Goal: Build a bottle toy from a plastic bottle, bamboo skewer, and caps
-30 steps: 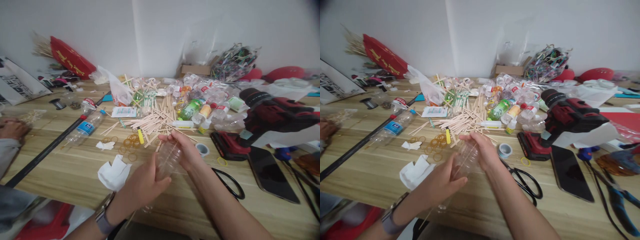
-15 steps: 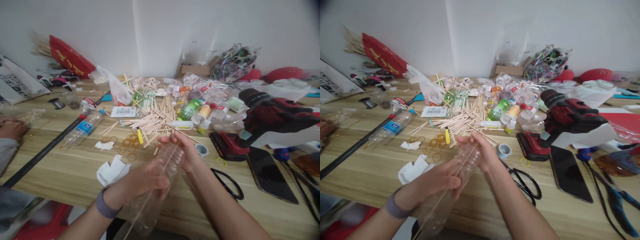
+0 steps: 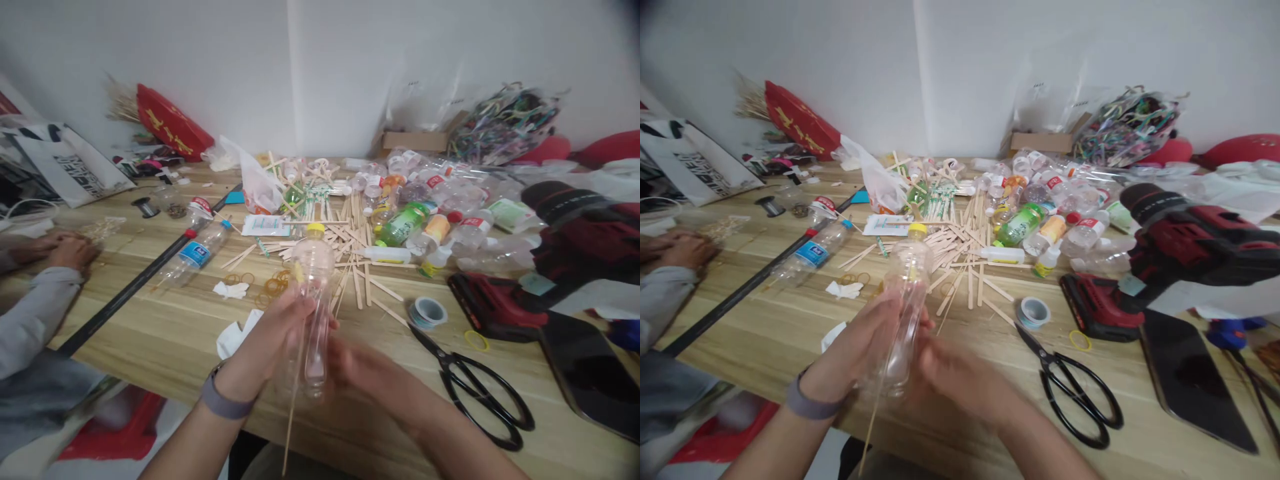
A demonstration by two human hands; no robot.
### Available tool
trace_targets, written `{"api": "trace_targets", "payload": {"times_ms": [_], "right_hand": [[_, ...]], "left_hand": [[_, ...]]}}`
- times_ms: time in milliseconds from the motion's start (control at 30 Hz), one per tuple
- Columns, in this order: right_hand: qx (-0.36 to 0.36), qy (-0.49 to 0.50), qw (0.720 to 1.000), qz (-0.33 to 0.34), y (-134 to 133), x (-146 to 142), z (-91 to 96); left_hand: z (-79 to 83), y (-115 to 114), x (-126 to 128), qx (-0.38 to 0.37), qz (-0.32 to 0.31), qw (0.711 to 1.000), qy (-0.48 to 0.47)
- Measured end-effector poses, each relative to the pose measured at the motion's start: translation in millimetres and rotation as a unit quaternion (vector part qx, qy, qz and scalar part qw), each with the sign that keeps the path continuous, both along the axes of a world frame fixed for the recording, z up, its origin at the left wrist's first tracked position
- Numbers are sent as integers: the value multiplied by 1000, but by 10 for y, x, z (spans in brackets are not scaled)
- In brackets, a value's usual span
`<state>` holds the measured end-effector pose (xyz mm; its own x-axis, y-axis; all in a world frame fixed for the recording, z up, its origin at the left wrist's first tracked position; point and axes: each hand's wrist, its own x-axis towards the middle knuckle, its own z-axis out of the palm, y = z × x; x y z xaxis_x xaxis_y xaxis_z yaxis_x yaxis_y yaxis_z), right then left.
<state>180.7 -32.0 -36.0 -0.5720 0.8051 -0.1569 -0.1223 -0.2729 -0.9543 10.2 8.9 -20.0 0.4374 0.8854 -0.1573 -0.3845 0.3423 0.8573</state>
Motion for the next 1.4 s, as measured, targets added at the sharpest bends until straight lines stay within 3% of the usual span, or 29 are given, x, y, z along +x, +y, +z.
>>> {"api": "trace_targets", "payload": {"times_ms": [33,67,167,300,500,733,933,1067,1267,1400], "right_hand": [[-11,-35,998,41,-103,17,-39],[-12,-73,996,40,-193,44,-78],[-10,-163,985,-64,-359,178,-160],[-37,-184,975,-120,-448,413,-132],[16,-251,956,-149,-544,681,-20],[49,-300,926,-222,-553,809,-95],[108,-327,911,-227,-521,779,-147],[102,-317,913,-237,-482,720,-143],[87,-297,906,-289,-451,422,-66],[141,-306,896,-288,-415,286,-72]], "left_hand": [[-2,11,-19,3,18,1000,11],[-4,19,-37,4,36,999,17],[-10,30,-86,1,65,998,21],[-35,8,-99,-1,31,999,40],[-89,-27,-44,-2,30,997,66],[-134,-54,-24,6,22,999,48],[-163,-72,9,-26,33,999,11],[-209,-79,13,-44,36,998,-1],[-237,-96,29,-41,17,999,-3],[-213,-99,34,-64,19,997,-45]]}}
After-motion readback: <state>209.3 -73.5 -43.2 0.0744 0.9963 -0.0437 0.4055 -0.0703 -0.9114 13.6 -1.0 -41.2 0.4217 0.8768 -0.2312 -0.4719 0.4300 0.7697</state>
